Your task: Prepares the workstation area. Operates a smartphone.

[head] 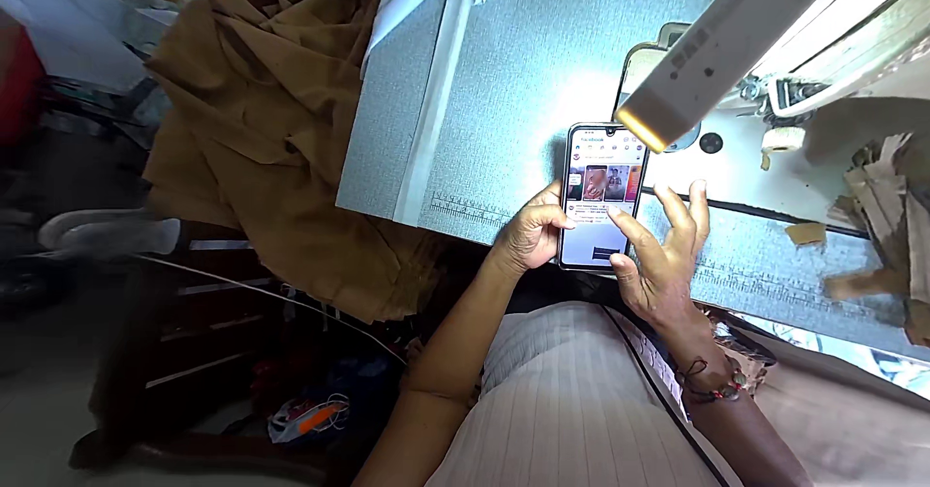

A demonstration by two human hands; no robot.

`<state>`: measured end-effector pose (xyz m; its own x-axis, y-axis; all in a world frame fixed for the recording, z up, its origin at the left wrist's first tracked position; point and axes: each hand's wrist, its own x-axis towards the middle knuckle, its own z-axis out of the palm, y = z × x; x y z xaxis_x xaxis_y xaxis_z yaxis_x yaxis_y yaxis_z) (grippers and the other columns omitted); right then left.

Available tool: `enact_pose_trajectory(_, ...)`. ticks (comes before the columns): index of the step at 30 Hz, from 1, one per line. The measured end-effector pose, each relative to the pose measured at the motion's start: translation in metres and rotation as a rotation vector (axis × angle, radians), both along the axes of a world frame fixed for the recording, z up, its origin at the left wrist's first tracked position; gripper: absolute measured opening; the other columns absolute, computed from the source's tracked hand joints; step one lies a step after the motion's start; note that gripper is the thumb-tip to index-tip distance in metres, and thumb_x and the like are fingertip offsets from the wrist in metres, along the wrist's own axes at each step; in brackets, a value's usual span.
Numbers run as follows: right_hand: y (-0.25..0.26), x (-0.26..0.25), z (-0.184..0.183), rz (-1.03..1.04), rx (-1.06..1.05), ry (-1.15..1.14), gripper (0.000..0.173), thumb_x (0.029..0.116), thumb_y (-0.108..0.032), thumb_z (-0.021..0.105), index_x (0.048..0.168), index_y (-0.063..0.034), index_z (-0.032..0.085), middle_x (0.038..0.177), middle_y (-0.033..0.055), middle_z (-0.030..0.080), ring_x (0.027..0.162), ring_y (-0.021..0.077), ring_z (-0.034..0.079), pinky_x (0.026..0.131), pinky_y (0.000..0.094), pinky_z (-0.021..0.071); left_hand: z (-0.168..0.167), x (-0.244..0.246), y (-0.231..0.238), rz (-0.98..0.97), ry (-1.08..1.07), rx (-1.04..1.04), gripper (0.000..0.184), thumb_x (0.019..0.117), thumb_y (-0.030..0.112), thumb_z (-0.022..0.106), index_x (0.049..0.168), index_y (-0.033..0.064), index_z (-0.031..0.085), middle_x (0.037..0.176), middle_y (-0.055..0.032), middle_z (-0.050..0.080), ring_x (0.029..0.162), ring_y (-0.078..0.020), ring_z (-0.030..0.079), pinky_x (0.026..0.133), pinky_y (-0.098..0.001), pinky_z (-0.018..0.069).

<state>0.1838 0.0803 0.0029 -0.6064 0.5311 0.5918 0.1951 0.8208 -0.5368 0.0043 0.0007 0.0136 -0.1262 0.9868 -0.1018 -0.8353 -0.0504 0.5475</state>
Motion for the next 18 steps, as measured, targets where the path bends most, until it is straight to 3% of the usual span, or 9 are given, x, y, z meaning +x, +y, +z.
enact_pose_trajectory(4,0.0003,0.0019,-0.0050,0.012,0.002,0.040,0.050,0.1081,-0.053,0.035,0.129,-0.0180,0.064,0.156,0.0146,0.040,0.157,0.0307,0.014,0.127,0.0496,0.0071,-0.0001,0.0000,0.0000,0.005,-0.009,-0.008,0.042,0.0789,-0.007,0.048,0.116,0.0109,0.054,0.108,-0.0065,0.074,0.100,-0.0149,0.073,0.086,-0.0326,0.0597)
enact_pose_trajectory(18,0.0002,0.0021,-0.0074,-0.005,-0.017,0.057,0.047,0.1084,-0.049,0.037,0.131,-0.0167,0.062,0.156,0.0157,0.040,0.157,0.0308,0.015,0.127,0.0486,0.0096,-0.0007,0.0000,-0.0004,-0.004,-0.005,0.002,0.042,0.0805,-0.007,0.048,0.119,0.0105,0.054,0.109,-0.0058,0.074,0.101,-0.0152,0.073,0.088,-0.0331,0.0595)
